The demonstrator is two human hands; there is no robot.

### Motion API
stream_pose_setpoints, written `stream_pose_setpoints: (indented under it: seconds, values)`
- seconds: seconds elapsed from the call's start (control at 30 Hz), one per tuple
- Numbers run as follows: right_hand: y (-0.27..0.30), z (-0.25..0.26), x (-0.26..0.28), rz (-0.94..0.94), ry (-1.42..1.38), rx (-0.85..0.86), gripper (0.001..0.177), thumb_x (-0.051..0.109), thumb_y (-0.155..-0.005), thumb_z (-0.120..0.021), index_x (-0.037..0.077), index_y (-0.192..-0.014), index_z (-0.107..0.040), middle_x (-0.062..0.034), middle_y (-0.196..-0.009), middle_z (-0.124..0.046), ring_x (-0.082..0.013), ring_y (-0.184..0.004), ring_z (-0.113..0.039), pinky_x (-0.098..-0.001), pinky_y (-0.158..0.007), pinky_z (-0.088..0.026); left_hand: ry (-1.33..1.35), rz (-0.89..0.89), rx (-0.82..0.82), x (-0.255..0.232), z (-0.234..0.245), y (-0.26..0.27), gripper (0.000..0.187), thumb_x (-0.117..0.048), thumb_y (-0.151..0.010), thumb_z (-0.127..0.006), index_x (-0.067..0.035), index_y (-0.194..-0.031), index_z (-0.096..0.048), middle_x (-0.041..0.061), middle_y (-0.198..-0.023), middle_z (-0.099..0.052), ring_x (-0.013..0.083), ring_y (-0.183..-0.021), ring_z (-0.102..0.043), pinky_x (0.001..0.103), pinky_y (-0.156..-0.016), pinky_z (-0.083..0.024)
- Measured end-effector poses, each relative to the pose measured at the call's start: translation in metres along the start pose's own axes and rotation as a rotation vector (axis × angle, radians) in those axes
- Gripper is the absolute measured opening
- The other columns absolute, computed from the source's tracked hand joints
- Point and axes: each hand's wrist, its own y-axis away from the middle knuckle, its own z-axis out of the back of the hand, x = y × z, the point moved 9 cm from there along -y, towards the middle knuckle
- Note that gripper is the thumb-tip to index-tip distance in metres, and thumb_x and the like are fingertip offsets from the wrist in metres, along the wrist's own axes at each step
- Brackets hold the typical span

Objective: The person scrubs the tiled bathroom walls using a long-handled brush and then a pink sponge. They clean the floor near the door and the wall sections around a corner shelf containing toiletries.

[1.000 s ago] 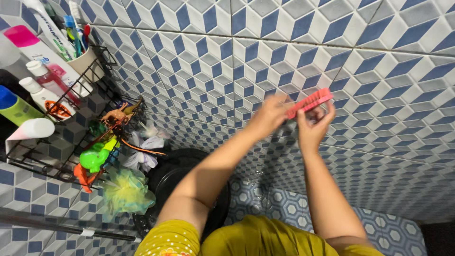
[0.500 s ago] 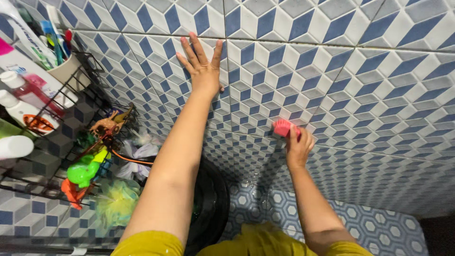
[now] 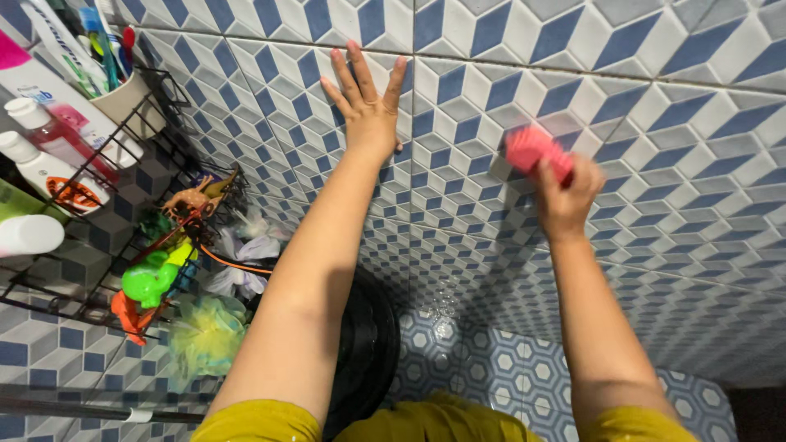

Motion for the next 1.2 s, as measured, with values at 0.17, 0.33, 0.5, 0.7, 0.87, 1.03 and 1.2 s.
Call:
stream_pose_setpoints:
  seconds: [0.17,0.33,0.5,0.7,0.87,1.03,1.2]
  values:
    - [0.122,-0.039,0.049,0.087,-0.233,0.424,0.05,0.01,-0.089,-0.068,0.039,-0.131,-0.066,-0.0083,-0.119,-0.061,-0.0259,-0.108,-0.057,-0.0505,-0.093,-0.037,-0.012,0.037,0.085,-0.001,-0.003,0.003,0.16,-0.019,-0.038,-0.099,-0.046,-0.16,0.001,0.034,-0.16,0.023,0.0602,-0.149,0.017,0.085,-0.114,-0.001]
    - [0.149,-0.066,0.081,0.278,-0.173,0.582,0.066,0.007,-0.083,-0.058,0.04,-0.14,-0.061,-0.0078,-0.127,-0.062,-0.0251,-0.114,-0.059,-0.0504,-0.103,-0.037,-0.027,0.023,0.053,0.0,0.002,-0.005,0.161,-0.023,-0.037,-0.1,-0.044,-0.16,0.001,0.034,-0.159,0.022,0.0605,-0.147,0.018,0.087,-0.112,-0.002]
    - [0.027,-0.047,0.077,0.232,-0.13,0.314,0.055,0.013,-0.092,-0.063,0.035,-0.143,-0.064,-0.0076,-0.126,-0.059,-0.0265,-0.114,-0.055,-0.0473,-0.092,-0.033,-0.042,0.002,-0.015,-0.001,0.0,0.0,0.161,-0.02,-0.038,-0.1,-0.042,-0.161,0.003,0.033,-0.16,0.022,0.0604,-0.148,0.015,0.088,-0.112,-0.004]
    - [-0.052,-0.03,0.101,0.186,-0.106,0.143,0.049,0.017,-0.096,-0.066,0.029,-0.143,-0.065,-0.0106,-0.13,-0.056,-0.0296,-0.119,-0.053,-0.0475,-0.097,-0.037,-0.053,0.013,-0.021,-0.002,0.005,0.001,0.161,-0.02,-0.038,-0.099,-0.044,-0.16,0.003,0.032,-0.162,0.021,0.0597,-0.151,0.012,0.086,-0.115,-0.006]
    - [0.034,-0.073,0.154,0.377,-0.175,0.336,0.061,0.011,-0.089,-0.06,0.031,-0.146,-0.058,-0.0112,-0.129,-0.06,-0.0264,-0.117,-0.059,-0.0436,-0.096,-0.04,-0.055,0.05,0.046,0.001,0.0,-0.002,0.156,-0.018,-0.042,-0.097,-0.044,-0.157,0.005,0.032,-0.161,0.02,0.0608,-0.15,0.012,0.086,-0.115,-0.005]
    - [0.079,-0.097,0.18,0.515,-0.186,0.504,0.063,0.014,-0.086,-0.059,0.028,-0.147,-0.056,-0.0103,-0.127,-0.062,-0.0237,-0.115,-0.06,-0.0384,-0.092,-0.041,-0.129,0.037,-0.041,0.0,0.001,0.001,0.145,-0.005,-0.061,-0.087,-0.045,-0.16,0.011,0.03,-0.164,0.023,0.0579,-0.153,0.014,0.084,-0.117,-0.006]
    - [-0.022,-0.073,0.158,0.303,-0.181,0.324,0.057,0.012,-0.091,-0.062,0.032,-0.145,-0.063,-0.009,-0.126,-0.06,-0.025,-0.11,-0.056,-0.0415,-0.087,-0.037,-0.124,0.063,0.022,0.005,-0.011,0.002,0.142,-0.005,-0.059,-0.085,-0.046,-0.157,0.008,0.029,-0.163,0.02,0.0587,-0.152,0.012,0.084,-0.116,-0.006]
